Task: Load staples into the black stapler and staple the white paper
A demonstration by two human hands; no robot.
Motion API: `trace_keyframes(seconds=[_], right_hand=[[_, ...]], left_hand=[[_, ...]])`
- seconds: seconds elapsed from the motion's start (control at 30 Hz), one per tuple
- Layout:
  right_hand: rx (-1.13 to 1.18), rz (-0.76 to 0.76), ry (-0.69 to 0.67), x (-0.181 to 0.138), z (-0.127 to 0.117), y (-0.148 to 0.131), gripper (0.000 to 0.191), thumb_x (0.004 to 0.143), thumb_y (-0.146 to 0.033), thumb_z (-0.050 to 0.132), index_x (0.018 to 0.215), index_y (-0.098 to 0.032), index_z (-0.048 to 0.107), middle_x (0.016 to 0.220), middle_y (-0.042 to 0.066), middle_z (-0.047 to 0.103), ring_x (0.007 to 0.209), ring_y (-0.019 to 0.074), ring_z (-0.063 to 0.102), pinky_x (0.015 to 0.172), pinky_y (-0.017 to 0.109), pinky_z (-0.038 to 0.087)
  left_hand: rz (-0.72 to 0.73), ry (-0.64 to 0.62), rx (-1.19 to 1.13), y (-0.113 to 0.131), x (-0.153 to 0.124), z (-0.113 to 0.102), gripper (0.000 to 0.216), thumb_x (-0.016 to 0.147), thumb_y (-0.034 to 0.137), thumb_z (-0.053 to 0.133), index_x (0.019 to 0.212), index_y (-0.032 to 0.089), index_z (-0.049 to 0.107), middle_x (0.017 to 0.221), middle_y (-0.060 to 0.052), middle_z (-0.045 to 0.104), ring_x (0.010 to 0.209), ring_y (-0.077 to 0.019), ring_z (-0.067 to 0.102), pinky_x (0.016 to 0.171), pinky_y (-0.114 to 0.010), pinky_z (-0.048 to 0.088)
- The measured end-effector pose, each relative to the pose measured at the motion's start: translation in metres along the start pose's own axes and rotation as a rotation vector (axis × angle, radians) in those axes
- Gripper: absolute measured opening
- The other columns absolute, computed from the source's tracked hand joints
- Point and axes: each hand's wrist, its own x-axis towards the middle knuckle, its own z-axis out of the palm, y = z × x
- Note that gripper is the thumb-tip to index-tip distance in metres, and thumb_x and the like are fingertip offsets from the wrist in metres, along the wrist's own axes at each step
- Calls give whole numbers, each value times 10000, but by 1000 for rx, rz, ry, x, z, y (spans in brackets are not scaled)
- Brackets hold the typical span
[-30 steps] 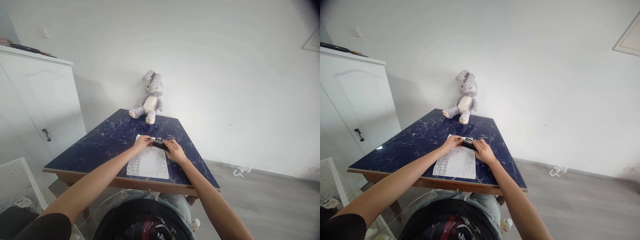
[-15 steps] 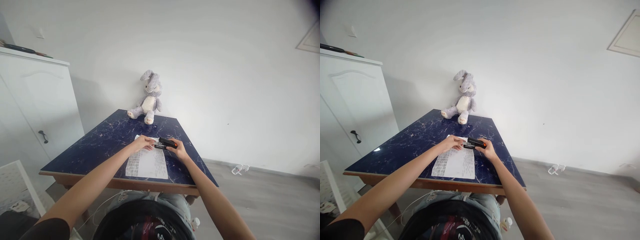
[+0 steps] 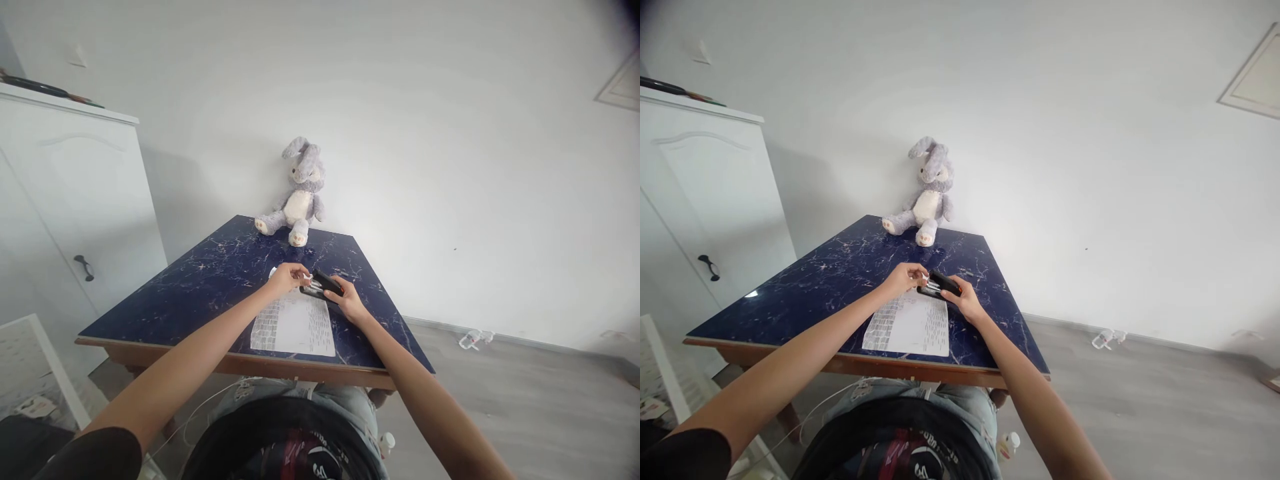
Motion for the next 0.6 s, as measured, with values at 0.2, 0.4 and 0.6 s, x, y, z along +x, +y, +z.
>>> trace_keyframes(seconds=[0.2,0.4,0.6], right_hand=[[-358,123,274,3,47,-13,233,855,-423,701,876,-197,650,749,25,654,670,204,586,597,286,406],[-652,147,229,5,69,-20,221,793,-327,757,829,-231,561,775,62,684,685,240,637,568,280,395],[-735,143,304,-27,21,2,212,820,-321,716,915,-226,553,837,83,702,720,265,657,575,294,415]], left_hand=[[28,415,366,-12,-2,-19,211,919,347,638,782,199,697,640,-8,606,611,-164,530,638,-263,361],[32,150,593,-23,-8,-18,99,864,213,635,836,205,730,878,-82,673,859,-241,609,811,-305,422],[154,-80,383,-27,-12,2,183,804,297,757,973,236,789,1101,-107,706,1114,-300,598,1056,-364,391]])
